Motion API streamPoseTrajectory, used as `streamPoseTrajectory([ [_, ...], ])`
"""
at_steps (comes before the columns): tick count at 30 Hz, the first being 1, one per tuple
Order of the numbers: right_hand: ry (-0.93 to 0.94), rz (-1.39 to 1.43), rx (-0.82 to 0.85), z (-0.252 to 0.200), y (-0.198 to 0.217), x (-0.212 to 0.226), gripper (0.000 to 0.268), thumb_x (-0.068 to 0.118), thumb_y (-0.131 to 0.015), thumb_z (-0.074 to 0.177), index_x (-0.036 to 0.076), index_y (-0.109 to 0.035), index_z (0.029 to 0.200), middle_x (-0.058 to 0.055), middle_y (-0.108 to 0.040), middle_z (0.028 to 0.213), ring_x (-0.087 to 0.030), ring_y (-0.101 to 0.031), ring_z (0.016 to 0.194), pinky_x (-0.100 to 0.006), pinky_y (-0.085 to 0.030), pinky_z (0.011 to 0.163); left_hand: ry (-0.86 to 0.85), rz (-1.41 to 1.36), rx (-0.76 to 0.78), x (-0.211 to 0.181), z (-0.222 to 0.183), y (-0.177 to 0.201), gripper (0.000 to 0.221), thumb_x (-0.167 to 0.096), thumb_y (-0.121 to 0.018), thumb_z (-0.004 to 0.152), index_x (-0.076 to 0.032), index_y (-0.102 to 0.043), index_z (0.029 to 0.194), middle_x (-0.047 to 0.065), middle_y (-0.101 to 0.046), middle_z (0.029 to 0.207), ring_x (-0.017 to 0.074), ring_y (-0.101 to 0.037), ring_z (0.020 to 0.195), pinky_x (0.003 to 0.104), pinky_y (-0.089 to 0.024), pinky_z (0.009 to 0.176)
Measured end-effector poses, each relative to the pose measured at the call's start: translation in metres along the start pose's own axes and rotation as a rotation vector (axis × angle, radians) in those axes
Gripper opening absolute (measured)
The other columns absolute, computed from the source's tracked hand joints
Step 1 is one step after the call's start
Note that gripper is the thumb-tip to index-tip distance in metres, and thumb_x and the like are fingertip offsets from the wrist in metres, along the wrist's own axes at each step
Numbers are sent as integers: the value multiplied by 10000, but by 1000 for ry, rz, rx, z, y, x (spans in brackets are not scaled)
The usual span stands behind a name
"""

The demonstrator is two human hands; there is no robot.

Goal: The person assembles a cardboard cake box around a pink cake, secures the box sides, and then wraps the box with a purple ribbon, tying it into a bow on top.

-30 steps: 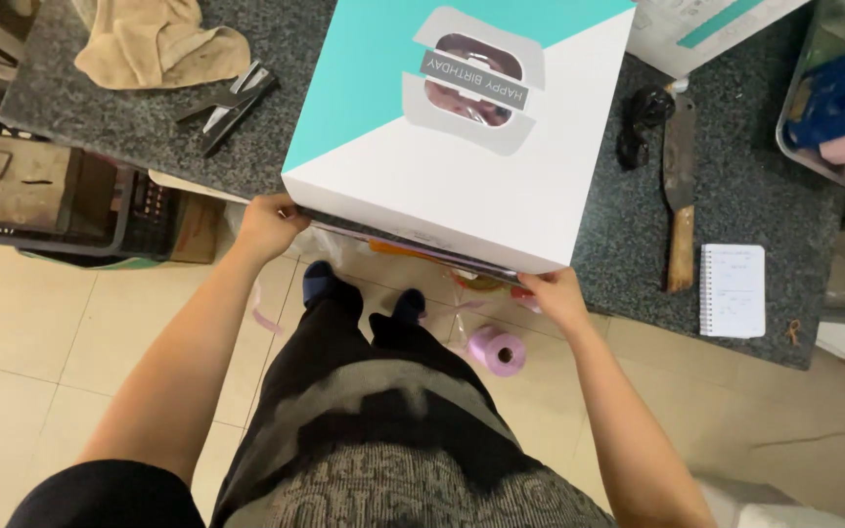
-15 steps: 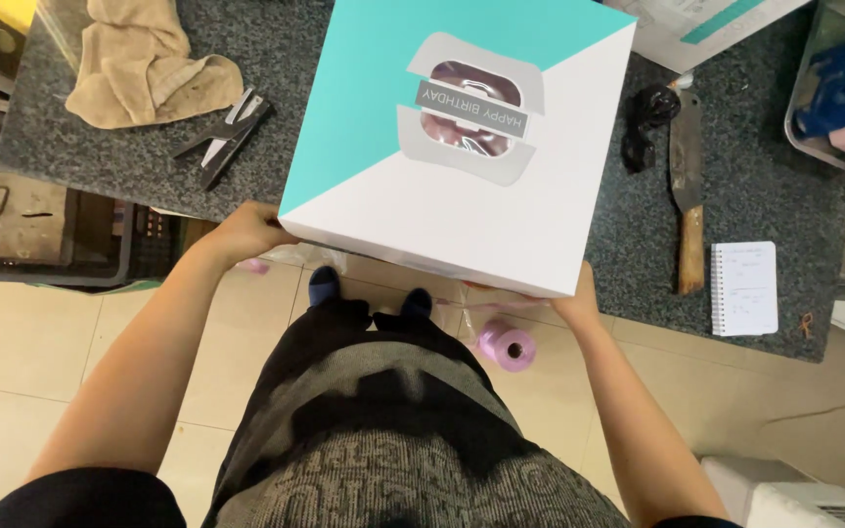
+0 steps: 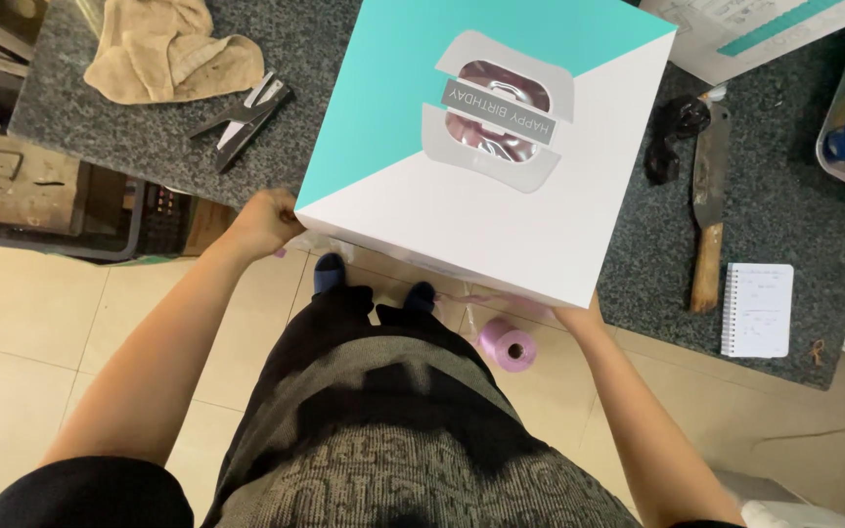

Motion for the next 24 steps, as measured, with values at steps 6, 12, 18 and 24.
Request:
streamPoseTrajectory([
  [6, 6, -95, 10, 4, 9, 12, 399, 233, -705, 909, 21, -676, 1247, -168, -723, 1172, -287, -694, 1064, -388, -548, 875, -88, 42, -130, -18, -9, -2, 175, 37, -672, 831, -13, -762, 974, 47, -603, 937, 226, -679, 703, 360, -531, 414],
  [12, 35, -104, -92, 12, 19, -15, 275, 209, -698, 947, 20, -711, 1146, -148, -755, 1083, -250, -719, 970, -368, -558, 823, -83, 3, -132, -14, 5, -3, 150, -33, -606, 932, -1, -702, 1042, 138, -659, 1007, 302, -704, 774, 414, -546, 546],
  [18, -29, 239, 10, 48, 36, 18, 237, 209, -656, 951, 18, -718, 1076, -123, -764, 1000, -186, -700, 870, -344, -562, 761, -237, 210, -161, -86, 23, 17, 458, -176, -717, 879, 42, -576, 1256, 208, -637, 1185, 339, -655, 1069, 419, -545, 876],
  [24, 29, -179, 231, 90, 39, 26, 355, 290, -701, 843, 25, -742, 1076, -186, -760, 1017, -326, -725, 911, -426, -565, 766, -74, 91, 37, -94, 57, 10, 478, -261, -656, 927, 2, -612, 1324, 191, -706, 1256, 285, -698, 1140, 391, -561, 918],
])
Point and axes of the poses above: each hand's wrist, its own z-axis towards the middle knuckle, its own y-axis out of the back of the hand, x = y × z, the point moved 8 cm from there along z, towards the middle knuckle
